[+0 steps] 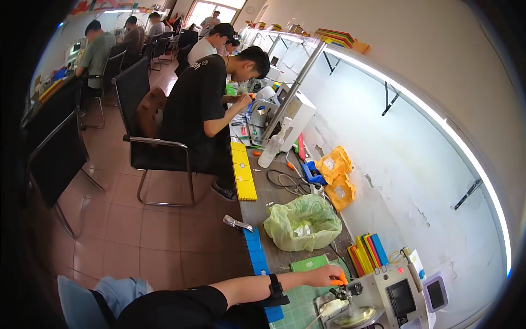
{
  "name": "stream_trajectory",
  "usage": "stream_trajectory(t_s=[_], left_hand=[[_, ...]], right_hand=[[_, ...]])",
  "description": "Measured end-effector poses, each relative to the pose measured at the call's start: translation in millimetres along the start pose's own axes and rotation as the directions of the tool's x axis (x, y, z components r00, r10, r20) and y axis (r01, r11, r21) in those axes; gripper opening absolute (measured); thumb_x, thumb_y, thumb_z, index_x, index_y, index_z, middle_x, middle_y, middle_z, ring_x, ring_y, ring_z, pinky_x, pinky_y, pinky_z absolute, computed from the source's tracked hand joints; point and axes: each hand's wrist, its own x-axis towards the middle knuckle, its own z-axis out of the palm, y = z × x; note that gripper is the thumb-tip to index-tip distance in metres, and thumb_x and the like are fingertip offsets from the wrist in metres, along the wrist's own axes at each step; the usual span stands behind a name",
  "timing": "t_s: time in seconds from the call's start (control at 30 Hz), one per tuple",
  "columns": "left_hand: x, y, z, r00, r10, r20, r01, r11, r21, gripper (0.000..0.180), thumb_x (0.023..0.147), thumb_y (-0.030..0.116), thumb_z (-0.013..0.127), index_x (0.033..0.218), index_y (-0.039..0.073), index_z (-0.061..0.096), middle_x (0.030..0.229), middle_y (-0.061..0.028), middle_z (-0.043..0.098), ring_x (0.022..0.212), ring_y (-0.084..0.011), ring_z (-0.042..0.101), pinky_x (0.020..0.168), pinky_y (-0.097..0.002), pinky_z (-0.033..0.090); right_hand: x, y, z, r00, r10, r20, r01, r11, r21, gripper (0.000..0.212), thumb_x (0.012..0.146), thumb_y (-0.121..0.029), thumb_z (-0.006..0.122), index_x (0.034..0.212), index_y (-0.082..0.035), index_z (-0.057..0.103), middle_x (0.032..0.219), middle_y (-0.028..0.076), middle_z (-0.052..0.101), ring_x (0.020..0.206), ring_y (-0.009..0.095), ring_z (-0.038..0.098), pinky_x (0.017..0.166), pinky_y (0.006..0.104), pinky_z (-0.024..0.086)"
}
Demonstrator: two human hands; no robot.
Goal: The worker uses glue and a manual press to assemble small parts, then organizes them onto a blue storage strip.
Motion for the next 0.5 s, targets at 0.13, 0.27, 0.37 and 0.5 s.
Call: stream_trajectory(t_s=[0.13,0.27,0.37,0.5], left_hand=[[-6,-4,2,0.999,0.038,-0.003,-0.038,0.999,0.01,0.016,0.092,0.004,0.067,0.106,0.001,0.072,0.1,-0.0098,0.068,0.09,-0.0177,0.068,0.076,-0.0294,0.056],[-5,-7,2,0.999,0.037,-0.003,-0.037,0.999,-0.004,0.016,0.091,0.004,0.067,0.106,0.002,0.073,0.097,-0.0088,0.069,0.088,-0.0176,0.068,0.073,-0.0291,0.055],[-5,-5,0,0.998,0.056,-0.013,-0.056,0.998,0.04,0.016,0.092,0.004,0.066,0.106,0.003,0.073,0.097,-0.0087,0.069,0.088,-0.0172,0.068,0.073,-0.029,0.055],[-3,-1,1,0.997,0.073,-0.021,-0.072,0.996,0.052,0.016,0.091,0.003,0.066,0.106,0.003,0.073,0.097,-0.0088,0.07,0.088,-0.0173,0.068,0.073,-0.0291,0.055]], right_hand=[[-10,1,-5,1.0,0.01,-0.013,-0.01,0.999,-0.053,0.039,0.105,-0.024,0.047,0.099,0.005,0.072,0.083,0.012,0.071,0.073,0.019,0.063,0.068,0.0343,0.051],[-5,6,-4,1.0,-0.015,-0.008,0.015,0.997,-0.073,0.039,0.105,-0.024,0.048,0.098,0.004,0.073,0.082,0.011,0.072,0.073,0.018,0.063,0.067,0.0337,0.051],[-16,-9,-1,1.0,-0.01,-0.01,0.009,0.998,-0.06,0.039,0.105,-0.025,0.048,0.098,0.004,0.073,0.082,0.011,0.072,0.072,0.018,0.063,0.067,0.0339,0.051],[-9,6,-1,1.0,0.001,-0.027,0.001,0.997,0.075,0.039,0.105,-0.025,0.048,0.098,0.004,0.073,0.082,0.011,0.071,0.072,0.018,0.063,0.067,0.0346,0.052]])
